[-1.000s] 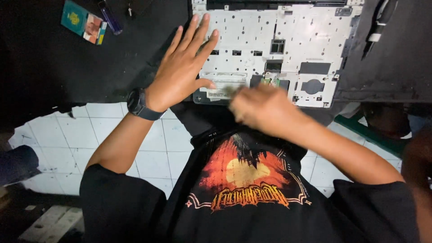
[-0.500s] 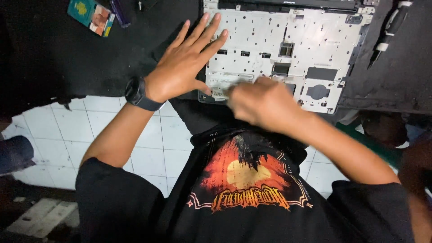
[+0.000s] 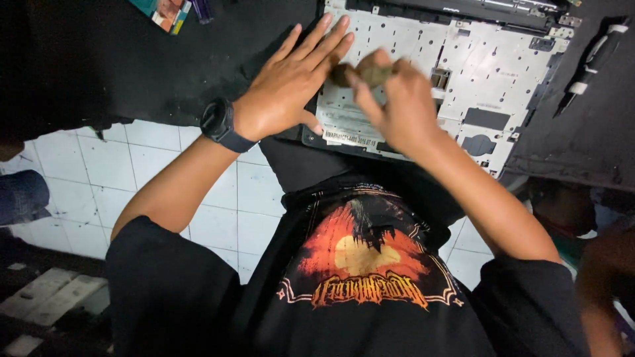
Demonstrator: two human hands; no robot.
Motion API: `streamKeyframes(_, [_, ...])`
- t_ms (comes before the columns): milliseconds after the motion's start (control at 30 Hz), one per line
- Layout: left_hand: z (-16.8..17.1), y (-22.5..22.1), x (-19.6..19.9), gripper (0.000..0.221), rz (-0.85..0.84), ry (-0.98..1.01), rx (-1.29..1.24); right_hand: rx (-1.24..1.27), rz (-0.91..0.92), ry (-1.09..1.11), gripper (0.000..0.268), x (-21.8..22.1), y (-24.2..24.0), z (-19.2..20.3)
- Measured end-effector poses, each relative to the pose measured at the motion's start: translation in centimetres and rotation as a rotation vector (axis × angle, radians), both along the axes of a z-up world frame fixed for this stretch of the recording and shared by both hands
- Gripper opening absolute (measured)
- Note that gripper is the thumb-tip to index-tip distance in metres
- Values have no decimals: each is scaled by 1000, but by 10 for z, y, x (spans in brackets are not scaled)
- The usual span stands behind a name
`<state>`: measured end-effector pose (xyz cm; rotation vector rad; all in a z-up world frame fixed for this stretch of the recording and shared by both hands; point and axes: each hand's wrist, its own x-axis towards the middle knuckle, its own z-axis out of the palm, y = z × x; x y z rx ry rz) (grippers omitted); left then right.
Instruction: Cleaning the internal chassis of a laptop with a brush and manipulating internal components during a repair process.
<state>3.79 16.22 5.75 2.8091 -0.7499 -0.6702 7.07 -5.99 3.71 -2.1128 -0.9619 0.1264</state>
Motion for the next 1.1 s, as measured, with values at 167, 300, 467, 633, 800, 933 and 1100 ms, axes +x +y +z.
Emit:
streamKeyframes(167, [-3, 1, -2, 142, -16, -66, -26, 70, 189, 25, 33, -9, -14, 10])
streamKeyframes(300, [-2, -2, -4, 142, -11, -77, 2, 15, -128, -248, 9, 27, -65, -20])
streamKeyframes(467, [-3, -12, -2, 142, 9, -80, 13, 62, -4, -74, 11, -36, -67, -21])
streamKeyframes(633, [0, -14, -5, 143, 0, -27, 18, -70, 15, -87, 28, -23, -92, -16])
streamKeyframes(800, [-2, -12, -3, 145, 6, -56, 25, -229, -143, -414, 23, -37, -73, -15])
streamKeyframes(933, [-4, -9, -3, 141, 3, -73, 0, 48, 151, -71, 21, -51, -76, -16])
streamKeyframes(1100, [-5, -8, -2, 143, -1, -72, 12, -206, -407, -395, 12, -8, -107, -30])
